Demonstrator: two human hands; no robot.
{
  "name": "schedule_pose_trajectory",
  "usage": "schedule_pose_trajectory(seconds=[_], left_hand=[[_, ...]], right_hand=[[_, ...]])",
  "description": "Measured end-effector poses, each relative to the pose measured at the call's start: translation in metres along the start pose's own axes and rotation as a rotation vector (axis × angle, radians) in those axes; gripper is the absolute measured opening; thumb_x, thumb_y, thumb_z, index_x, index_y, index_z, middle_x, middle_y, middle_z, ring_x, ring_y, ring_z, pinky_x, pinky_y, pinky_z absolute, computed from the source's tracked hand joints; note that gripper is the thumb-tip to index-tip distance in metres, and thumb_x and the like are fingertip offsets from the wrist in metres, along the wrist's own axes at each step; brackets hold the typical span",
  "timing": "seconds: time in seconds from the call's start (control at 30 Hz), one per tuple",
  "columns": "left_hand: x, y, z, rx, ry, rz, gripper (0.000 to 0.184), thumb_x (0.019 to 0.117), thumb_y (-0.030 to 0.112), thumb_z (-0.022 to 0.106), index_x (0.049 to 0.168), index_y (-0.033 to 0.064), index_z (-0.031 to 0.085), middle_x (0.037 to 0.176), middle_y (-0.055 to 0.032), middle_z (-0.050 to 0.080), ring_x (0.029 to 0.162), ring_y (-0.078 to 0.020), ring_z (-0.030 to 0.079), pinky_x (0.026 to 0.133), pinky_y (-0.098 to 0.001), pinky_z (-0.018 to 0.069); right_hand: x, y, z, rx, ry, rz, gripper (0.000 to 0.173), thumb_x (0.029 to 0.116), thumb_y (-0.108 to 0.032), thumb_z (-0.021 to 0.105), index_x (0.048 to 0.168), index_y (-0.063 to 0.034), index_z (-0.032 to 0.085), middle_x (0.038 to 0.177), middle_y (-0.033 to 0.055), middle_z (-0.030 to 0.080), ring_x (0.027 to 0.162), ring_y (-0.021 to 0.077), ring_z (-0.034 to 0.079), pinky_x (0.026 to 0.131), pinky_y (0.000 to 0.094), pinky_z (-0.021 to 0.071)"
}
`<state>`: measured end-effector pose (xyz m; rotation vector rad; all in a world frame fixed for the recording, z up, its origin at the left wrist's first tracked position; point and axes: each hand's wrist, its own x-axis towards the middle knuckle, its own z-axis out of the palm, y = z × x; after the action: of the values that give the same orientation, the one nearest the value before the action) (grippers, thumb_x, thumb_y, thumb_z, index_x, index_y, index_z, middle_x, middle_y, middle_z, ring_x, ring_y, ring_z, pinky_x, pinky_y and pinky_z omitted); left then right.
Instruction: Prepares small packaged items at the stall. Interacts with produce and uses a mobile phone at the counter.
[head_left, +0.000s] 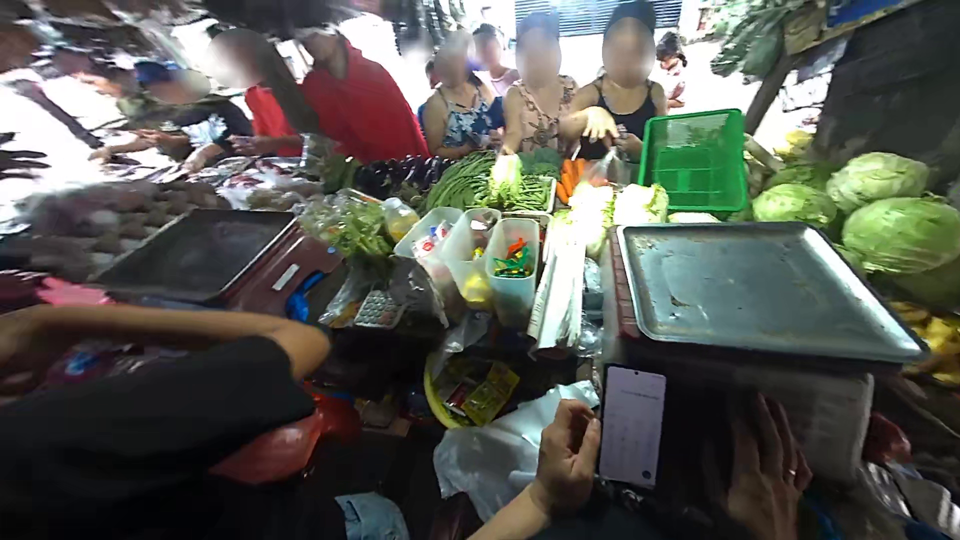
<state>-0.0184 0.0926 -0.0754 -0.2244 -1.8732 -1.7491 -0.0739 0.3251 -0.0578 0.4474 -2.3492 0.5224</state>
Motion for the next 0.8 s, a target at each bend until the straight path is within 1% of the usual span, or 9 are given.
schedule_pose_trajectory(seconds=[0.03,0.13,0.27,0.37,0.43,0.53,0.6,0.7,0.8], left_hand=[[0.0001,-0.0003,-0.0001,0.0,-0.001,-0.001,0.013,0.1015,0.008,0.055,0.111,0.0006,0.06,0.081,-0.0033,0.064,0.068,-0.0065,0.063,0.065,-0.0232,0.0562],[0.0004,0.0004,0.0,-0.005,-0.006,-0.011,0.013,0.1012,0.007,0.054,0.111,-0.0003,0.059,0.082,-0.0039,0.065,0.069,-0.0065,0.063,0.065,-0.0233,0.0562],[0.0006,0.0032,0.002,0.006,-0.012,-0.023,0.014,0.1008,0.007,0.055,0.111,-0.0008,0.059,0.081,-0.0036,0.064,0.067,-0.0054,0.061,0.064,-0.0223,0.0549],[-0.0006,0.004,0.0014,0.0,-0.02,-0.026,0.013,0.1011,0.007,0.054,0.11,-0.0013,0.059,0.08,-0.0041,0.063,0.066,-0.0056,0.061,0.064,-0.0224,0.0543],[-0.0013,0.0032,-0.0007,0.005,-0.013,-0.017,0.015,0.1034,0.01,0.052,0.107,-0.0011,0.061,0.079,-0.004,0.063,0.067,-0.0055,0.061,0.064,-0.0224,0.0543],[-0.0036,0.0021,-0.0016,0.011,-0.027,-0.023,0.031,0.1093,0.021,0.043,0.093,0.0026,0.063,0.07,-0.0015,0.059,0.061,-0.0054,0.057,0.059,-0.0223,0.0516],[-0.0031,0.0031,0.0,0.004,-0.042,-0.032,0.039,0.1115,0.026,0.039,0.088,0.0055,0.062,0.066,0.0017,0.055,0.056,-0.0026,0.054,0.055,-0.019,0.0485],[-0.0017,0.006,-0.0011,-0.004,-0.05,-0.044,0.043,0.1123,0.03,0.036,0.089,0.0068,0.064,0.065,0.0041,0.056,0.053,0.0009,0.051,0.051,-0.0152,0.0467],[-0.0005,0.0034,-0.002,-0.015,-0.063,-0.049,0.041,0.112,0.029,0.037,0.089,0.0068,0.064,0.065,0.0043,0.057,0.052,0.0004,0.051,0.05,-0.0155,0.0468]], right_hand=[[0.0004,0.0002,-0.0006,-0.002,-0.011,-0.005,0.058,0.1027,-0.041,0.044,0.146,-0.0041,0.053,0.154,0.0297,0.044,0.149,0.0465,0.035,0.119,0.0597,0.024],[0.0014,-0.0003,-0.0031,-0.003,-0.024,-0.003,0.058,0.1023,-0.04,0.045,0.147,-0.0032,0.052,0.155,0.0307,0.043,0.149,0.0469,0.034,0.12,0.0592,0.0238],[0.0024,-0.0004,-0.0076,0.002,-0.043,0.007,0.058,0.1017,-0.039,0.046,0.145,-0.0003,0.053,0.154,0.0328,0.043,0.147,0.0504,0.035,0.119,0.0619,0.024],[-0.001,0.0041,-0.0062,-0.002,-0.065,0.021,0.06,0.1016,-0.041,0.047,0.148,-0.0028,0.052,0.156,0.0312,0.041,0.149,0.048,0.033,0.12,0.0613,0.0221],[-0.0001,0.006,-0.0046,-0.001,-0.077,0.015,0.06,0.102,-0.042,0.046,0.149,-0.0047,0.051,0.157,0.0299,0.04,0.15,0.0459,0.032,0.121,0.0604,0.0212],[-0.0033,0.0061,-0.0046,0.017,-0.069,0.013,0.06,0.1021,-0.042,0.046,0.148,-0.0053,0.052,0.157,0.0289,0.041,0.15,0.0462,0.032,0.12,0.0619,0.0229],[-0.0036,0.0042,-0.0059,0.016,-0.053,0.017,0.059,0.1027,-0.044,0.043,0.147,-0.0058,0.052,0.156,0.0284,0.043,0.15,0.0453,0.033,0.119,0.0607,0.0246],[-0.0018,0.002,-0.0036,0.027,-0.02,0.012,0.057,0.1035,-0.043,0.043,0.147,-0.0081,0.053,0.156,0.0269,0.044,0.15,0.0429,0.034,0.12,0.0583,0.0246],[-0.0016,0.0023,0.0019,0.013,0.021,0.017,0.055,0.1035,-0.044,0.042,0.147,-0.0119,0.053,0.156,0.0231,0.045,0.151,0.039,0.033,0.12,0.0548,0.0242]])
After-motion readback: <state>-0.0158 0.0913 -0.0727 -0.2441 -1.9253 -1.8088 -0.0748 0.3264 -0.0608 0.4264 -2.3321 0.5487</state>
